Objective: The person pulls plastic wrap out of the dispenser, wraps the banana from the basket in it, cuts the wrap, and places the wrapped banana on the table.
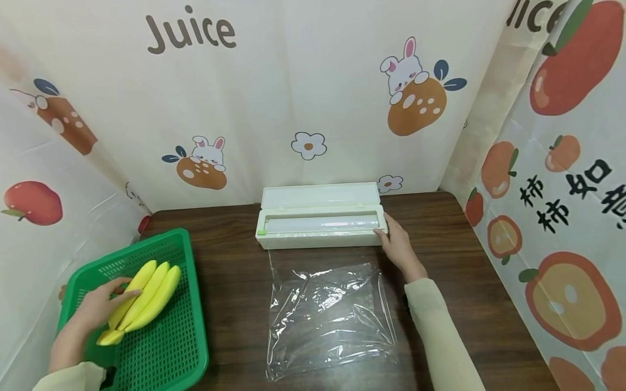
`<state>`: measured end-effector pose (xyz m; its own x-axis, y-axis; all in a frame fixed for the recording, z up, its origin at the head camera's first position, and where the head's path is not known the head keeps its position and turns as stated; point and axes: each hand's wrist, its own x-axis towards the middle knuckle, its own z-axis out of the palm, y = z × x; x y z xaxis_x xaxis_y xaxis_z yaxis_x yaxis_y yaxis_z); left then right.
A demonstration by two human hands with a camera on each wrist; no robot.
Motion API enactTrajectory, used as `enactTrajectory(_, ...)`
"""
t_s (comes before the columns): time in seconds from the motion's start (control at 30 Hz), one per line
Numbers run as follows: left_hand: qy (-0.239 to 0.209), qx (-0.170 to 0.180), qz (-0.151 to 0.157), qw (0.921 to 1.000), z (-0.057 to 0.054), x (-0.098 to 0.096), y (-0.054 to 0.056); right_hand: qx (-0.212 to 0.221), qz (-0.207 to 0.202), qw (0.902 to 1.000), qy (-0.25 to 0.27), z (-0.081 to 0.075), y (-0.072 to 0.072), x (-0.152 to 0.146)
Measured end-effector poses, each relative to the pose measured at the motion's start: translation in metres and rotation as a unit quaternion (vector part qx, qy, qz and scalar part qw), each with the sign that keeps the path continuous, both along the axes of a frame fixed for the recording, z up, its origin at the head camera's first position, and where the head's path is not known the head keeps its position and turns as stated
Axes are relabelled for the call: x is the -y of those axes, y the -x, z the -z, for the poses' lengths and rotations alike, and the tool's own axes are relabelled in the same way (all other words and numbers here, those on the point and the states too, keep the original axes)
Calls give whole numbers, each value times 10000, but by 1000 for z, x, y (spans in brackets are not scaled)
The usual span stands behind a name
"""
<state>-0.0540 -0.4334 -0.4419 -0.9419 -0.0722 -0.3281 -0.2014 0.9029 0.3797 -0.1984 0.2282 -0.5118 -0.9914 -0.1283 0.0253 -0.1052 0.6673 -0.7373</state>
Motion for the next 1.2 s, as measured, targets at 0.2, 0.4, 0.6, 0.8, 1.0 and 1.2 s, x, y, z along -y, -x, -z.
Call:
enactTrajectory(0.2,50,-177,-25,9998,-2,0,0,73,10,10000,7,0,0,0)
enactTrajectory(0.4,36,-336,-88,9994,-6,-2,0,108,1,9999,19,-1,0,0)
enactTrajectory(0.6,34,-422,-134,9990,-9,-4,1,119,-20,9999,18,-2,1,-1)
enactTrajectory(0.8,18,-504,-169,9986,-11,-6,0,116,-83,9999,-21,-2,0,-1)
enactTrajectory(1.0,30,-549,-183,9983,-13,-8,0,10,-121,9999,-57,-2,-1,-1)
enactTrajectory(1.2,25,-537,-219,9983,-13,-8,0,-136,-194,9997,-21,-3,-4,-1)
